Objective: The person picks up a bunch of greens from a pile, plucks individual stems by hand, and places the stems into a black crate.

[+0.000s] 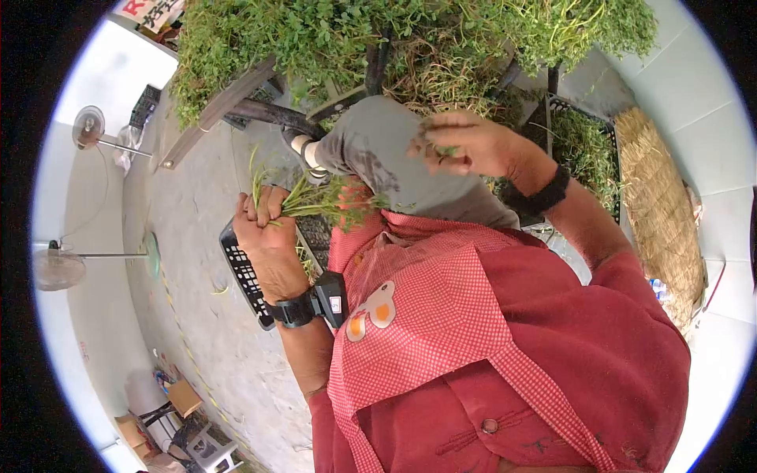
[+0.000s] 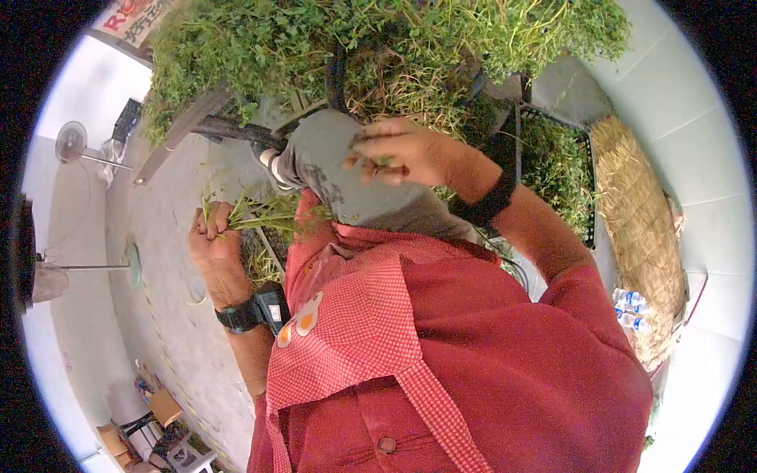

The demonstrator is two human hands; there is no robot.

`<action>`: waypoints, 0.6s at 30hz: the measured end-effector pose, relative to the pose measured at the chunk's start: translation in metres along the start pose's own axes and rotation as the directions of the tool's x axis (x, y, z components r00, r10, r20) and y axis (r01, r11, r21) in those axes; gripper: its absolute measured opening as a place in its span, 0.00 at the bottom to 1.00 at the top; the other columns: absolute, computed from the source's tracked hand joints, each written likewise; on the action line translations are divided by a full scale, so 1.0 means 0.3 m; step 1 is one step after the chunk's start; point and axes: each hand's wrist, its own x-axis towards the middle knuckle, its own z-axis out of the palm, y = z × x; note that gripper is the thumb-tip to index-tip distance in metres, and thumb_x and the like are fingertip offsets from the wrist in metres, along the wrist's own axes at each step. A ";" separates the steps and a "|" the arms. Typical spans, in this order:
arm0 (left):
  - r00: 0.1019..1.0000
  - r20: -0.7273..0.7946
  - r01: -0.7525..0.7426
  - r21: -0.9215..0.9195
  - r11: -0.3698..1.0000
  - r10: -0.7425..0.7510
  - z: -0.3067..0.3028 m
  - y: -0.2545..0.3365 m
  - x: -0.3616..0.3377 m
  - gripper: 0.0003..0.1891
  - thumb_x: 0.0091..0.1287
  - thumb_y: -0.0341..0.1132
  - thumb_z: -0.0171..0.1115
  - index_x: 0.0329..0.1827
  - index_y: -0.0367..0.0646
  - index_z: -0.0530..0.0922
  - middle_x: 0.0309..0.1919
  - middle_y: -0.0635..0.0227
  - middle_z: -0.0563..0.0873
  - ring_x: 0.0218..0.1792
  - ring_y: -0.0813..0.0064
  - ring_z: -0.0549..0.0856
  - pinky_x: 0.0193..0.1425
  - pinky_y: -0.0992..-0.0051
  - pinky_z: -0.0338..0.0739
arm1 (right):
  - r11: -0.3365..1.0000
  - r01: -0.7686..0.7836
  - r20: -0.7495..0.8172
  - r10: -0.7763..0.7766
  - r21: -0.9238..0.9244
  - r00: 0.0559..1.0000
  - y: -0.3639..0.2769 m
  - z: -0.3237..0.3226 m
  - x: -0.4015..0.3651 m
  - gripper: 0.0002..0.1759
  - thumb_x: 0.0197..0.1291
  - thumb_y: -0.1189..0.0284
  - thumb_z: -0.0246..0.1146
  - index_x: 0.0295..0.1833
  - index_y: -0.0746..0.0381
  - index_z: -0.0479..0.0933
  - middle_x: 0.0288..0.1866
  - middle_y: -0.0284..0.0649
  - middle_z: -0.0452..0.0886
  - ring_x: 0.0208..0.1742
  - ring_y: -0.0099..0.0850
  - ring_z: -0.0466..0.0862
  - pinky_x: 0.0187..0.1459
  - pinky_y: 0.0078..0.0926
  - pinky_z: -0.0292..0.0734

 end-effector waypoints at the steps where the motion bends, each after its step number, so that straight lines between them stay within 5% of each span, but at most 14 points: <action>1: 1.000 0.000 -0.005 0.002 1.000 0.005 0.003 -0.001 -0.005 0.23 0.72 0.41 0.36 0.13 0.53 0.54 0.08 0.78 0.53 0.09 0.82 0.50 0.14 0.79 0.47 | 1.000 0.001 0.005 -0.001 0.002 1.000 0.016 0.004 0.018 0.17 0.61 0.63 0.58 0.47 0.66 0.74 0.28 0.30 0.76 0.26 0.20 0.72 0.21 0.13 0.62; 3: 1.000 -0.014 -0.007 0.031 1.000 0.008 0.012 -0.007 -0.013 0.23 0.72 0.41 0.37 0.13 0.53 0.54 0.08 0.79 0.53 0.08 0.83 0.51 0.15 0.79 0.47 | 0.996 -0.033 0.156 0.046 -0.083 0.987 0.045 0.023 0.054 0.17 0.59 0.61 0.60 0.46 0.63 0.76 0.29 0.28 0.77 0.25 0.19 0.73 0.21 0.14 0.62; 7: 0.999 -0.026 -0.040 0.056 0.998 0.041 0.003 -0.006 -0.010 0.23 0.72 0.41 0.37 0.13 0.53 0.55 0.08 0.80 0.53 0.08 0.83 0.52 0.14 0.79 0.47 | 0.907 0.074 0.025 -0.070 -0.415 0.997 0.053 0.106 0.082 0.17 0.55 0.59 0.63 0.43 0.61 0.79 0.26 0.32 0.78 0.25 0.22 0.74 0.22 0.20 0.65; 9: 1.000 -0.008 0.024 0.026 0.999 -0.023 0.005 -0.006 -0.010 0.23 0.72 0.41 0.37 0.13 0.52 0.55 0.08 0.81 0.53 0.07 0.84 0.52 0.14 0.80 0.47 | 0.602 0.426 0.181 -0.425 -0.676 0.887 0.092 0.110 0.139 0.18 0.51 0.57 0.65 0.40 0.60 0.80 0.25 0.38 0.80 0.26 0.27 0.77 0.25 0.27 0.68; 12: 1.000 0.003 0.027 0.047 0.999 -0.027 -0.002 -0.014 -0.006 0.23 0.72 0.42 0.37 0.13 0.53 0.55 0.08 0.81 0.53 0.07 0.84 0.52 0.14 0.80 0.47 | 0.457 0.242 0.139 -0.246 -0.856 0.959 0.055 0.151 0.127 0.19 0.50 0.57 0.64 0.39 0.62 0.79 0.28 0.46 0.80 0.27 0.34 0.79 0.30 0.31 0.70; 15: 0.995 0.064 0.081 0.025 0.996 -0.083 -0.004 -0.024 -0.002 0.24 0.72 0.43 0.37 0.13 0.53 0.56 0.07 0.81 0.53 0.07 0.84 0.52 0.14 0.80 0.47 | 0.632 0.368 0.225 -0.297 -0.681 0.928 0.062 0.204 0.144 0.19 0.49 0.58 0.64 0.38 0.63 0.79 0.28 0.49 0.80 0.27 0.38 0.79 0.31 0.32 0.71; 18: 0.987 0.147 0.047 0.073 0.996 -0.058 -0.010 -0.031 -0.020 0.21 0.71 0.38 0.37 0.14 0.51 0.54 0.10 0.77 0.54 0.10 0.82 0.53 0.17 0.78 0.50 | 0.494 0.304 0.214 -0.231 -0.815 0.949 0.016 0.223 0.127 0.19 0.50 0.60 0.64 0.39 0.65 0.79 0.26 0.48 0.79 0.25 0.35 0.79 0.31 0.33 0.71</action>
